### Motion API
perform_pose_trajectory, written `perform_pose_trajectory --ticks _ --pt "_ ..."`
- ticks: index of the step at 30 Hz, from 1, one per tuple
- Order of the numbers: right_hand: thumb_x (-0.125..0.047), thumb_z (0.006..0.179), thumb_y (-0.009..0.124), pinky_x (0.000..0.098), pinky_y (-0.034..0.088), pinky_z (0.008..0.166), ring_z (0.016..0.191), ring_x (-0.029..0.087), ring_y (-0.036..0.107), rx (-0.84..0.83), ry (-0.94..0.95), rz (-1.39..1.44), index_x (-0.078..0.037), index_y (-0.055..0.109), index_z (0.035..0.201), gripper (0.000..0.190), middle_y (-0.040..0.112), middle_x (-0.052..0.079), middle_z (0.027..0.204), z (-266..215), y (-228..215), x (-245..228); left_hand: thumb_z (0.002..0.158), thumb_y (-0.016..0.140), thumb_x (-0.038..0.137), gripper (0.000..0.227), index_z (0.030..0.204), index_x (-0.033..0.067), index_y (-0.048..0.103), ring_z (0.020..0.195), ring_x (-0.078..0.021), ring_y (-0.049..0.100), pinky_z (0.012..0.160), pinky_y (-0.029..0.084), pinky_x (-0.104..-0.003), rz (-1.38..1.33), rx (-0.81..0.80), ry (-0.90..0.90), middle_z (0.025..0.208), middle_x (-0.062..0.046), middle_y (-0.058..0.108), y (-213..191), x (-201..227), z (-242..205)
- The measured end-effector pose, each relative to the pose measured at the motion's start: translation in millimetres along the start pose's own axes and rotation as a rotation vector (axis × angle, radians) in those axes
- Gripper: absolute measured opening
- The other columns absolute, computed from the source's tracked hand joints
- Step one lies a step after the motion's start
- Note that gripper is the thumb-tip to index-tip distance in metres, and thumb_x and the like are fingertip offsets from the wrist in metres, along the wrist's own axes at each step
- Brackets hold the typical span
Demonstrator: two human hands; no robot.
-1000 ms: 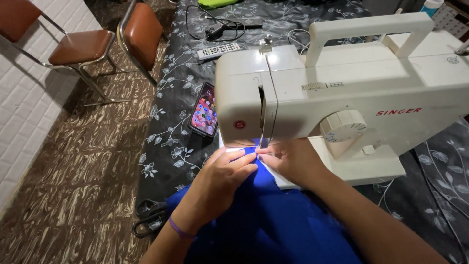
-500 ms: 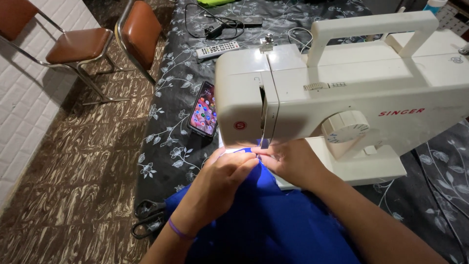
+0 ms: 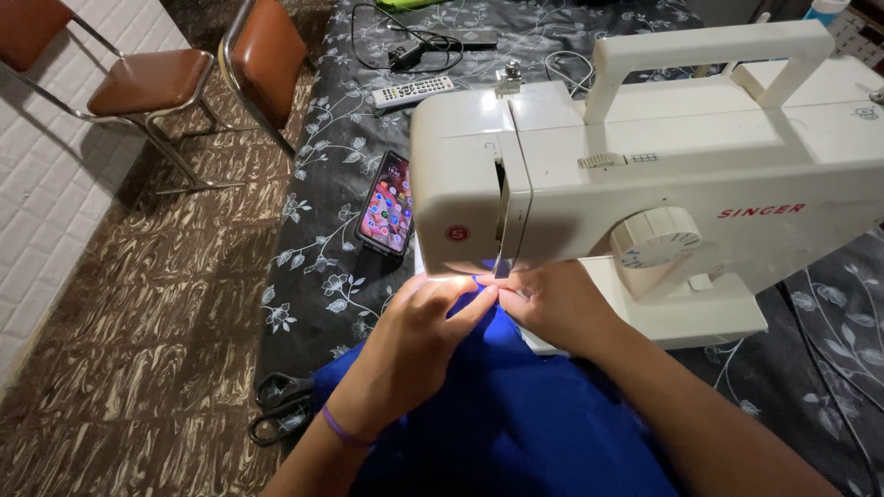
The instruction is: Guiding blue fabric through a sewing machine to create a seam and adjusting the machine settings.
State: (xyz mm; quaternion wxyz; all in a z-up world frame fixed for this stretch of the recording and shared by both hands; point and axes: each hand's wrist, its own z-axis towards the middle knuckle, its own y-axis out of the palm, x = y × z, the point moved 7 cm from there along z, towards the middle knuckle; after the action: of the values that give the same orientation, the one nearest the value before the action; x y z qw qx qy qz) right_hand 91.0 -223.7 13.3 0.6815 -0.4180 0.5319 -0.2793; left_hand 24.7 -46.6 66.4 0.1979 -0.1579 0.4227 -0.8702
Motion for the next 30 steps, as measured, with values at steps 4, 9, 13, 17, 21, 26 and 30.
perform_pose_trajectory --ticks 4,9,13,17,21,26,30 --pt "-0.025 0.089 0.072 0.0306 0.044 0.059 0.08 0.007 0.079 -0.006 0.102 0.163 -0.009 0.052 0.059 0.04 0.09 -0.011 0.088 -1.8 -8.0 -5.6 0.081 0.058 -0.008 0.058 0.136 0.0067 0.067 0.118 -0.0386 0.067 0.104 0.053 -0.053 -0.025 0.01 -0.014 0.13 -0.017 0.061 -6.8 2.5 5.7" --pt "-0.028 0.087 0.076 0.038 0.028 0.058 0.057 0.014 0.04 0.067 0.147 0.124 -0.016 0.041 0.058 0.047 0.042 -0.002 0.053 -2.5 -6.0 8.4 0.087 0.057 -0.003 0.045 0.131 0.0041 0.068 0.119 -0.0412 0.067 0.103 0.052 -0.054 -0.055 -0.007 -0.02 0.135 -0.02 0.066 -6.8 1.7 5.8" --pt "-0.03 0.089 0.078 0.0378 0.028 0.058 0.057 0.013 0.04 0.082 0.123 0.124 -0.016 0.042 0.057 0.05 0.042 -0.002 0.052 -1.8 -6.7 6.4 0.092 0.058 -0.001 0.039 0.129 0.0034 0.069 0.119 -0.0385 0.068 0.103 0.051 -0.052 -0.08 -0.002 -0.011 0.139 -0.017 0.068 -10.7 3.3 8.2" --pt "-0.041 0.094 0.078 0.0345 0.032 0.06 0.059 0.012 0.044 0.033 0.191 0.099 -0.019 0.06 0.063 0.042 0.047 -0.004 0.053 -3.3 -5.4 9.0 0.092 0.058 0.002 0.042 0.132 0.0049 0.07 0.125 -0.0362 0.067 0.105 0.05 -0.051 -0.049 -0.041 -0.026 0.142 -0.014 0.069 -6.4 1.4 6.3" --pt "-0.022 0.09 0.073 0.0366 0.022 0.058 0.059 0.011 0.032 0.13 0.019 0.207 -0.018 0.036 0.062 0.047 0.033 -0.006 0.056 -4.0 -12.1 -0.9 0.091 0.055 0.002 0.045 0.133 0.0048 0.07 0.127 -0.0355 0.066 0.105 0.048 -0.052 -0.029 -0.067 -0.031 0.145 -0.014 0.071 -5.0 0.9 7.1" --pt "-0.028 0.088 0.068 0.0357 0.038 0.063 0.062 0.012 0.049 0.08 0.228 0.18 -0.02 0.071 0.075 0.016 0.057 -0.005 0.059 -0.6 -10.8 12.5 0.09 0.055 0.002 0.046 0.134 0.0057 0.07 0.123 -0.0353 0.066 0.104 0.047 -0.054 -0.042 -0.085 -0.046 0.143 -0.013 0.071 -3.5 -2.2 5.6" --pt "-0.018 0.086 0.065 0.0387 0.051 0.099 0.107 0.019 0.07 0.281 0.261 0.307 -0.009 0.074 0.087 0.013 0.083 0.005 0.099 14.8 12.6 87.3 0.092 0.054 0.002 0.042 0.131 0.005 0.071 0.124 -0.0352 0.067 0.105 0.047 -0.053 -0.061 -0.07 -0.045 0.142 -0.014 0.072 -6.2 -3.8 5.7"
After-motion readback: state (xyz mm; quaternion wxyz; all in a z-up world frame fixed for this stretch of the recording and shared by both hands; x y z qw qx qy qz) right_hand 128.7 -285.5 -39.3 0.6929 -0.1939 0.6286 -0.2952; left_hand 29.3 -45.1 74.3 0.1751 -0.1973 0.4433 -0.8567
